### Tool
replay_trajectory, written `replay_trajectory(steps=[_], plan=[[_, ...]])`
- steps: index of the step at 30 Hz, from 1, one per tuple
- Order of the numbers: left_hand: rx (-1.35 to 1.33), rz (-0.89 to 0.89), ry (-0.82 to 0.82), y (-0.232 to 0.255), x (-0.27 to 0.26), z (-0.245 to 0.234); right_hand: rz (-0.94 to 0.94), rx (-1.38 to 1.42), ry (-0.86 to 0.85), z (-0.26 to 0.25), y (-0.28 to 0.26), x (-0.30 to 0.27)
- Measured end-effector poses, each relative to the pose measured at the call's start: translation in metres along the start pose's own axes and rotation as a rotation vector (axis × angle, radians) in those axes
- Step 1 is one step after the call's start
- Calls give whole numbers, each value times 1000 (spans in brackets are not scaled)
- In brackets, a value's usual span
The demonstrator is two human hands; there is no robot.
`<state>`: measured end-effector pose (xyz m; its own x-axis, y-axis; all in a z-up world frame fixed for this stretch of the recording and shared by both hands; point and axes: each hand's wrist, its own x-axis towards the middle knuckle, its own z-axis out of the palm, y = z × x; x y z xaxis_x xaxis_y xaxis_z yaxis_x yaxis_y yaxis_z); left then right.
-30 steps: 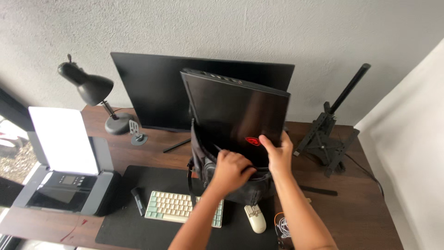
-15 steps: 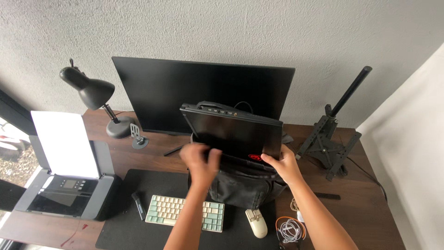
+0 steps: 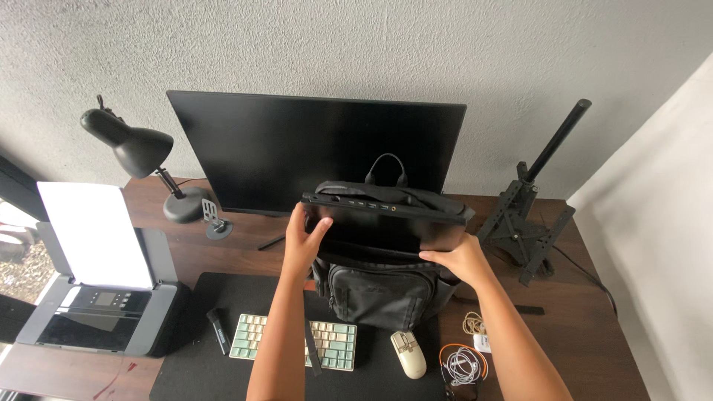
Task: The person opens a black backpack on the desk, unplugs the laptop and places it into the backpack, coils and packs cables, places earbuds and a small item into the bag, and zips the backpack closed.
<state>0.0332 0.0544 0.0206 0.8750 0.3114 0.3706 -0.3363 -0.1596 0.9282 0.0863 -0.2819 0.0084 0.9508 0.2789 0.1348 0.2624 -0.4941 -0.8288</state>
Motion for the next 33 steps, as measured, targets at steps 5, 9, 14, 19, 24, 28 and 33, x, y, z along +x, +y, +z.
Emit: replay_trajectory(steps=[5, 9, 14, 19, 24, 28, 33], plan=[[48, 67, 8, 0, 0, -3, 116, -50, -126, -12, 2, 8], [62, 57, -16, -6, -1, -2, 83, -133, -180, -16, 8, 10], [149, 30, -32, -14, -2, -5, 106, -37, -209, -22, 12, 13], [502, 150, -39, -24, -3, -12, 82, -76, -244, -29, 8, 15], [553, 95, -81, -28, -5, -20, 132, -123, -336, -30, 10, 19], [582, 86, -94, -26, -4, -20, -81, -103, -301, -30, 16, 22], [636, 146, -102, -26, -5, -19, -68, -176, -318, -31, 20, 23]])
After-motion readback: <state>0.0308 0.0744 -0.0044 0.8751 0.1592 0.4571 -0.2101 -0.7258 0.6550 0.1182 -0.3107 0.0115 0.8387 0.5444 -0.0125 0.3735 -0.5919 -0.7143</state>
